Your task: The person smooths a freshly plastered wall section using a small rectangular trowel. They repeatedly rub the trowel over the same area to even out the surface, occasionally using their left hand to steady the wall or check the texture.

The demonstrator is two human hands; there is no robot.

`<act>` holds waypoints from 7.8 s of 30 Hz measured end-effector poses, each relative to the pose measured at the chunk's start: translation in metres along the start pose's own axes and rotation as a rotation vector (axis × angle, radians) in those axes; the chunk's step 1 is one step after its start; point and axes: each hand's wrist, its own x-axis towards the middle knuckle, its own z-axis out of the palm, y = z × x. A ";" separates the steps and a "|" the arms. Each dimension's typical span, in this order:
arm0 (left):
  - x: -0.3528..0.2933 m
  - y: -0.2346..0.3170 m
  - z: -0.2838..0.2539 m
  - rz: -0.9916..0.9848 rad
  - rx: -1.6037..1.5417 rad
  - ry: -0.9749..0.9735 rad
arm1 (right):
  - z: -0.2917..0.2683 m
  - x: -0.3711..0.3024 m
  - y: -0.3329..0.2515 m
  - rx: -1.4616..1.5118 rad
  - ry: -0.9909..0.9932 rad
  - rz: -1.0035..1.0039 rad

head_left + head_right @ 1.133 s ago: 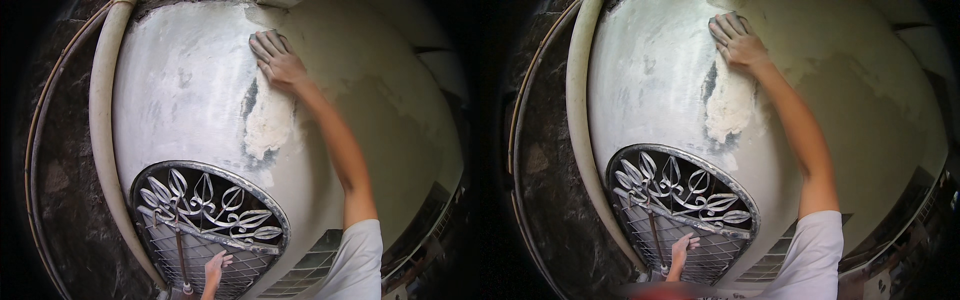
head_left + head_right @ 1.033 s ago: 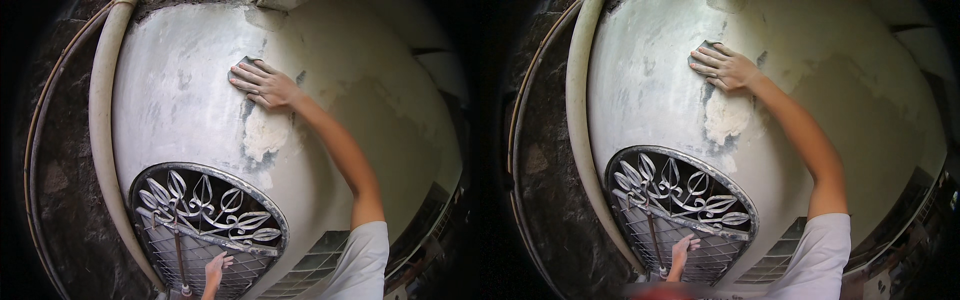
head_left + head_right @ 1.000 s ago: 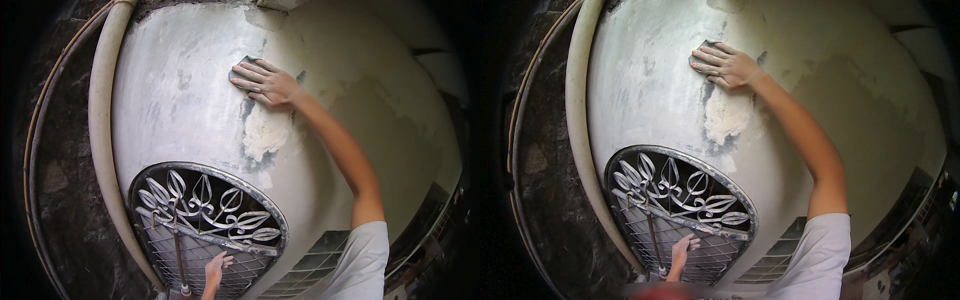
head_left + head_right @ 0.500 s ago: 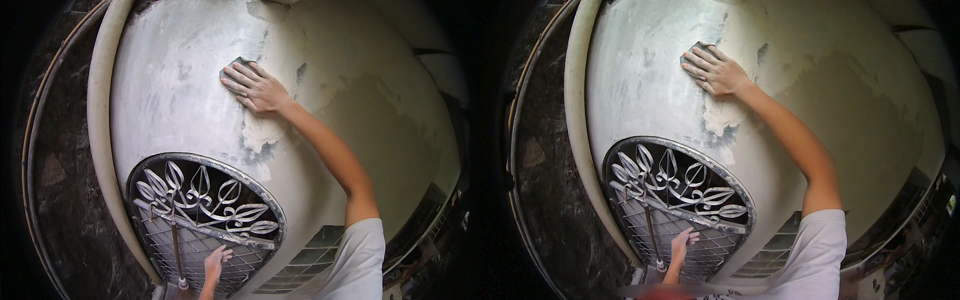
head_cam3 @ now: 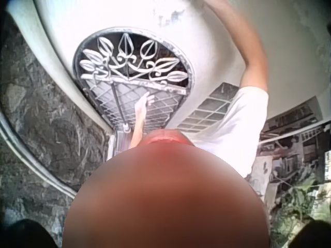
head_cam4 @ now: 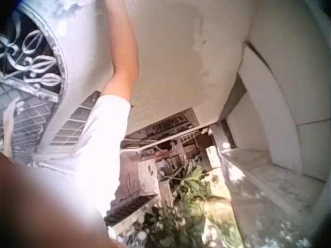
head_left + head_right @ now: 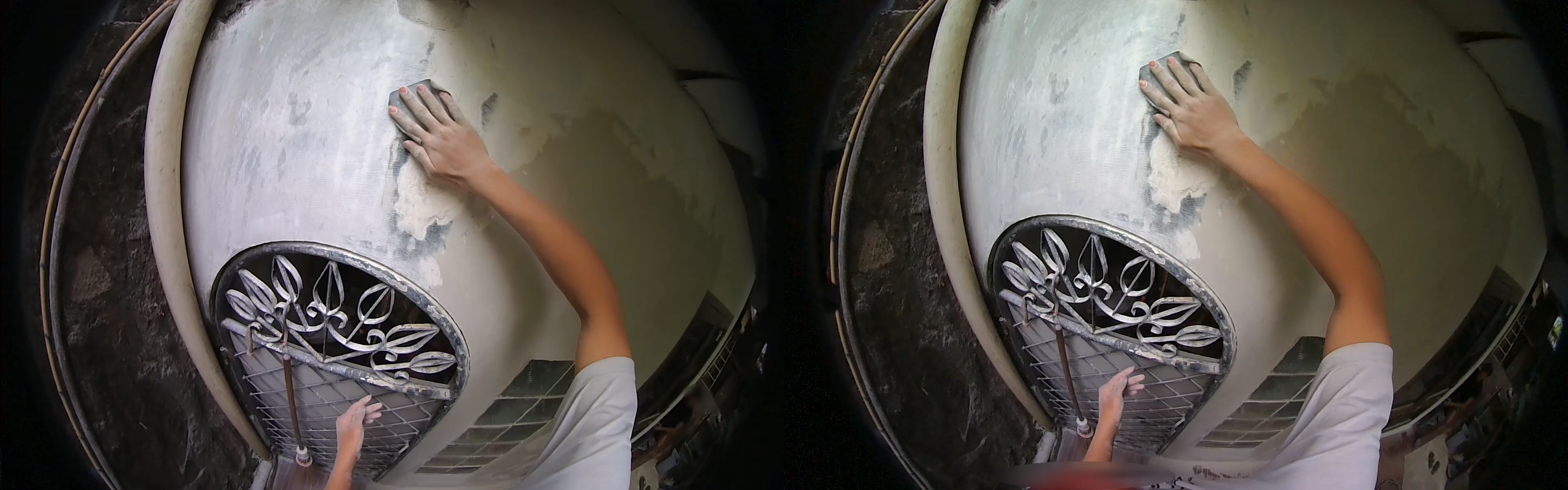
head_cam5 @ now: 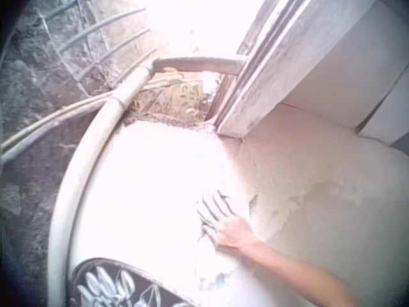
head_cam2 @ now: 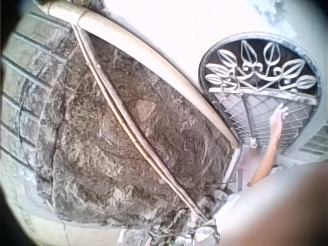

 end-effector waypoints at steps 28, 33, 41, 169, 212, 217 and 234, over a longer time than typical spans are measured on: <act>-0.035 -0.056 0.021 -0.112 0.000 -0.074 | -0.026 -0.145 -0.102 0.504 -0.161 0.084; -0.012 -0.060 0.023 -0.133 -0.079 -0.130 | -0.108 -0.266 -0.211 1.216 -0.191 0.341; 0.008 -0.047 0.014 -0.317 -0.196 -0.870 | -0.224 -0.419 -0.388 2.105 -0.326 1.810; 0.151 0.283 0.104 1.088 0.804 -1.271 | -0.164 -0.219 -0.187 0.942 0.060 0.725; 0.285 0.484 0.202 1.839 1.285 0.620 | 0.028 0.074 0.112 -0.094 0.266 0.591; 0.281 0.479 0.197 1.852 1.317 0.598 | 0.011 0.075 0.112 0.001 0.292 0.612; 0.293 0.470 0.133 1.707 1.375 0.769 | 0.018 0.023 0.055 0.000 0.241 0.601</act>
